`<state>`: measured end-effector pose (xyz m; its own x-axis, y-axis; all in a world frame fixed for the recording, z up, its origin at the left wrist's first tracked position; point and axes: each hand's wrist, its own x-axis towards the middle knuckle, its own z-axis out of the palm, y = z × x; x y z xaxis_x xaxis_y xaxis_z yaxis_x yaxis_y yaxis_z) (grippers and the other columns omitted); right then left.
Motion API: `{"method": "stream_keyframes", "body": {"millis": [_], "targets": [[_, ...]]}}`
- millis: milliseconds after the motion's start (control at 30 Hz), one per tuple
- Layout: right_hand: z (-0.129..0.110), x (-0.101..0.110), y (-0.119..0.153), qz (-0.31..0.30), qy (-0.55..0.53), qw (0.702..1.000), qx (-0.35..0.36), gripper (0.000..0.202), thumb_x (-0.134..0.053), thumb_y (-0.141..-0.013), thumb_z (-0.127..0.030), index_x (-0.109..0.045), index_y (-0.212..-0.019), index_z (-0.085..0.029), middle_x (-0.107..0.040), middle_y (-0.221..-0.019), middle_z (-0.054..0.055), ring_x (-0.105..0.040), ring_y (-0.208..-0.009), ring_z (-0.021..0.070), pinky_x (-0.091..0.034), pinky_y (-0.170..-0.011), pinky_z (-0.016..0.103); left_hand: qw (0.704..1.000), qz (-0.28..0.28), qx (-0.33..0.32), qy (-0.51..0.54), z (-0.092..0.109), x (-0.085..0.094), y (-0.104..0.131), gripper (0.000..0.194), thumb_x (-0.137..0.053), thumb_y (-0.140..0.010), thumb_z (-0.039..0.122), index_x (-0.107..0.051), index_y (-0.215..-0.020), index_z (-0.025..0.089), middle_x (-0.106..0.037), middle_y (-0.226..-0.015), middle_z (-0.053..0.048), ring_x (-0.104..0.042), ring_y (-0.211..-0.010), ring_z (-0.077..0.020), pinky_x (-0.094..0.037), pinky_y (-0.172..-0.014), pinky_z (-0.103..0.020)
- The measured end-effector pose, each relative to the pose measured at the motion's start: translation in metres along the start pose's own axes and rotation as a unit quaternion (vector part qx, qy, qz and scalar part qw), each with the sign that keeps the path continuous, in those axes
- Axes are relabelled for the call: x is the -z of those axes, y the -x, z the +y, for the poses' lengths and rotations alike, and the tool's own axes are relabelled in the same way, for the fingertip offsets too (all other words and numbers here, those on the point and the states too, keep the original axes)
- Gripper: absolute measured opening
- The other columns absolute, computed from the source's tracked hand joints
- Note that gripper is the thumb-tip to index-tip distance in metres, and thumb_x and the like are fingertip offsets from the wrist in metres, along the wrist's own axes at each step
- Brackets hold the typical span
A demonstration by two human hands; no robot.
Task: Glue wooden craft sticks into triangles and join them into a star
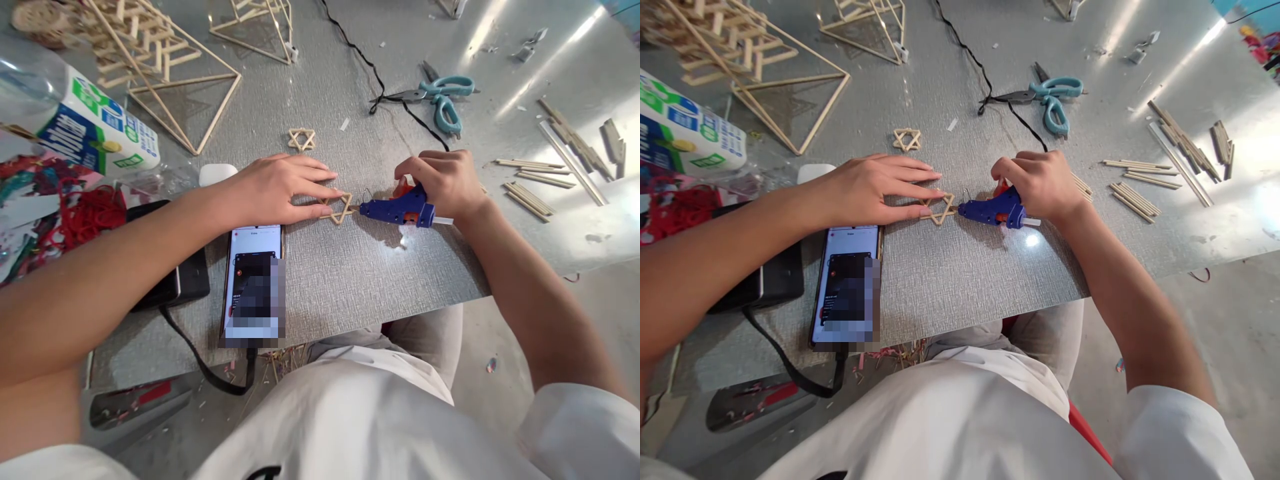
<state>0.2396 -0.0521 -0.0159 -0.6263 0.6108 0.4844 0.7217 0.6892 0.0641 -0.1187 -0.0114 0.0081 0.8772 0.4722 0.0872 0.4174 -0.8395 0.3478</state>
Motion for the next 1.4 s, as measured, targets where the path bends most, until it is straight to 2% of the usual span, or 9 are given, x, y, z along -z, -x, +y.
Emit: {"method": "stream_keyframes", "body": {"millis": [133, 233, 433, 600, 733, 900, 1100, 1300, 1400], "targets": [[0.0030, 0.0008, 0.0011, -0.045, -0.024, 0.998, -0.041, 0.032, -0.054, -0.112, -0.049, -0.072, -0.108, -0.022, -0.070, -0.075, 0.002, -0.061, -0.069, 0.0177, -0.032, -0.064, 0.033, 1.000, -0.007, 0.008, 0.001, 0.0021, 0.0020, -0.0001, 0.043, -0.055, -0.115, 0.055, -0.084, -0.141, 0.035, -0.070, -0.158, -0.006, -0.061, -0.153, -0.0353, -0.047, -0.130, -0.054], [0.0045, 0.0005, 0.0021, -0.063, -0.029, 0.996, -0.062, 0.034, -0.052, -0.113, -0.050, -0.072, -0.112, -0.023, -0.071, -0.077, 0.003, -0.063, -0.072, 0.0190, -0.033, -0.065, 0.034, 1.000, -0.012, 0.013, 0.001, 0.0030, 0.0030, -0.0002, 0.043, -0.056, -0.115, 0.055, -0.083, -0.141, 0.035, -0.070, -0.160, -0.006, -0.060, -0.154, -0.0340, -0.046, -0.131, -0.052], [0.0015, -0.0004, 0.0013, -0.042, -0.022, 0.998, -0.050, 0.036, -0.051, -0.113, -0.052, -0.072, -0.106, -0.023, -0.070, -0.074, 0.002, -0.062, -0.070, 0.0178, -0.032, -0.063, 0.033, 1.000, -0.016, 0.013, -0.001, 0.0028, 0.0031, -0.0006, 0.042, -0.056, -0.115, 0.054, -0.083, -0.141, 0.035, -0.070, -0.159, -0.007, -0.061, -0.153, -0.0341, -0.046, -0.131, -0.053], [-0.0019, -0.0003, 0.0000, -0.030, -0.014, 0.998, -0.048, 0.038, -0.051, -0.113, -0.051, -0.074, -0.103, -0.022, -0.070, -0.073, 0.002, -0.062, -0.068, 0.0171, -0.030, -0.062, 0.033, 1.000, 0.002, -0.006, -0.002, -0.0003, 0.0013, -0.0004, 0.049, -0.053, -0.114, 0.060, -0.084, -0.141, 0.033, -0.072, -0.156, -0.009, -0.063, -0.150, -0.0350, -0.050, -0.128, -0.055], [-0.0012, -0.0012, -0.0001, -0.038, -0.009, 0.998, -0.057, 0.040, -0.051, -0.113, -0.053, -0.075, -0.104, -0.022, -0.071, -0.074, 0.002, -0.062, -0.069, 0.0171, -0.030, -0.063, 0.033, 1.000, -0.007, 0.007, 0.003, 0.0013, 0.0023, -0.0010, 0.043, -0.056, -0.114, 0.055, -0.084, -0.140, 0.037, -0.070, -0.158, -0.007, -0.062, -0.153, -0.0338, -0.048, -0.130, -0.054], [-0.0003, -0.0024, -0.0006, -0.004, 0.010, 1.000, -0.027, 0.042, -0.049, -0.114, -0.049, -0.075, -0.101, -0.020, -0.067, -0.069, 0.001, -0.057, -0.063, 0.0154, -0.027, -0.060, 0.032, 1.000, -0.012, 0.011, 0.003, 0.0033, 0.0031, -0.0007, 0.043, -0.055, -0.114, 0.056, -0.084, -0.141, 0.038, -0.070, -0.159, -0.006, -0.061, -0.153, -0.0349, -0.048, -0.130, -0.054], [0.0008, -0.0014, 0.0002, -0.006, 0.012, 1.000, -0.022, 0.034, -0.050, -0.112, -0.042, -0.073, -0.100, -0.020, -0.064, -0.068, 0.000, -0.053, -0.063, 0.0146, -0.027, -0.060, 0.031, 1.000, -0.002, 0.003, -0.006, 0.0019, 0.0017, -0.0002, 0.046, -0.054, -0.115, 0.057, -0.084, -0.141, 0.034, -0.071, -0.157, -0.008, -0.063, -0.151, -0.0345, -0.049, -0.128, -0.054], [-0.0027, 0.0001, -0.0006, -0.026, -0.010, 0.998, -0.054, 0.039, -0.050, -0.113, -0.051, -0.074, -0.101, -0.022, -0.067, -0.071, 0.002, -0.058, -0.068, 0.0170, -0.027, -0.062, 0.033, 1.000, -0.008, 0.001, -0.004, 0.0031, 0.0032, -0.0006, 0.044, -0.054, -0.114, 0.055, -0.084, -0.140, 0.035, -0.070, -0.158, -0.009, -0.063, -0.151, -0.0365, -0.050, -0.128, -0.056], [-0.0043, 0.0007, -0.0009, -0.027, -0.014, 0.998, -0.055, 0.037, -0.051, -0.112, -0.049, -0.074, -0.101, -0.022, -0.068, -0.071, 0.003, -0.059, -0.069, 0.0180, -0.027, -0.062, 0.033, 1.000, -0.007, 0.000, -0.002, 0.0022, 0.0028, -0.0006, 0.043, -0.055, -0.114, 0.054, -0.084, -0.141, 0.035, -0.070, -0.158, -0.009, -0.063, -0.151, -0.0365, -0.049, -0.128, -0.056]]}}
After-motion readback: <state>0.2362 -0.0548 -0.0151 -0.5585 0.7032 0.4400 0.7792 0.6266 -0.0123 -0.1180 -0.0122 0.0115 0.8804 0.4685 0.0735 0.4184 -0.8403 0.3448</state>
